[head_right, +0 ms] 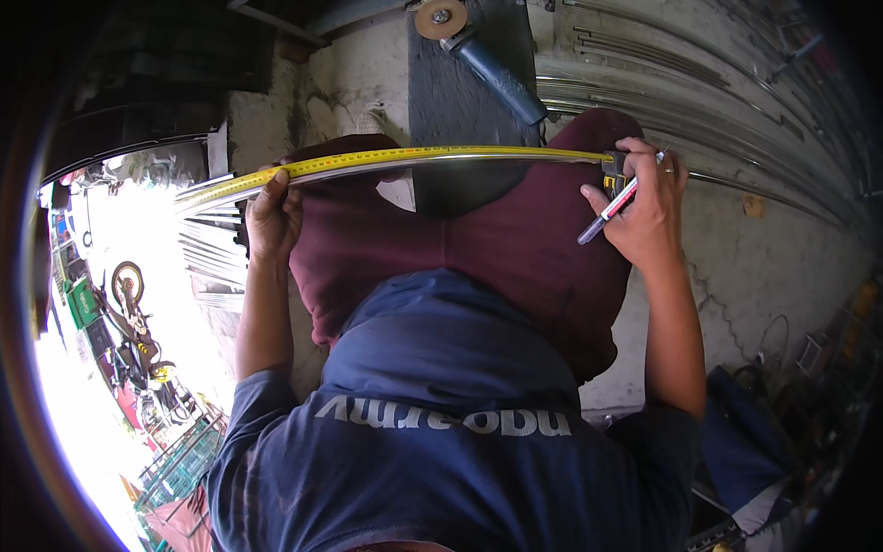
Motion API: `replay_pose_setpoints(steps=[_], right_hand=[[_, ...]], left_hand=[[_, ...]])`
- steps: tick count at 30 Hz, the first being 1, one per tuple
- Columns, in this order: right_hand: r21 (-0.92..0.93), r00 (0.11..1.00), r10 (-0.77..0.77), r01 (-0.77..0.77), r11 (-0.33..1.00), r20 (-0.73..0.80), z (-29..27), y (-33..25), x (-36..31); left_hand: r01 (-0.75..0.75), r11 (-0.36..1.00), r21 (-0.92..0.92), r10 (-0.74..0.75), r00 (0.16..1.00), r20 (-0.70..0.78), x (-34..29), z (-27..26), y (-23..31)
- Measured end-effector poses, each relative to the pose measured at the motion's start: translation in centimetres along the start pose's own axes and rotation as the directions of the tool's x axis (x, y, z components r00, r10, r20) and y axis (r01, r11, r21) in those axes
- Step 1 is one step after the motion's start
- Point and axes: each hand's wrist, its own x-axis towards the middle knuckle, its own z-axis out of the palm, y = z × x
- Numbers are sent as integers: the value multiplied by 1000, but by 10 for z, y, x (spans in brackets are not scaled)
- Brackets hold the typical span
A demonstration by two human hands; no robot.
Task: Measuring and cutting a metal rod using a tape measure and an angle grinder.
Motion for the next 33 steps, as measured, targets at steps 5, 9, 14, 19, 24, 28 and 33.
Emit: replay_pose_setpoints(steps=[5,9,14,19,24,28,33], right_hand=[[240,980,-161,186,953,-119,-11,-18,14],[732,987,-161,128,669,-25,-1,-50,30],[834,992,-11,-99,543,125,26,-103,43],[825,988,-111,154,543,-112,71,-107,49],[798,966,-146,258,545,-212,89,-106,53],[796,966,-125,259,548,-228,93,-108,53],[758,950,-180,311,574,-254,96,-103,52]], left_hand=[[-38,999,-15,39,999,21,-2,-2,-2],[-25,1000,4,25,999,37,-1,-3,-4],[-47,999,4,47,998,36,-3,-4,-6],[-48,999,-9,48,995,92,-2,-4,-6],[-43,999,-12,44,993,111,-2,-6,-5],[-27,1000,-16,29,994,105,-3,-7,-5],[-14,1000,-10,15,997,77,-4,-7,-5]])
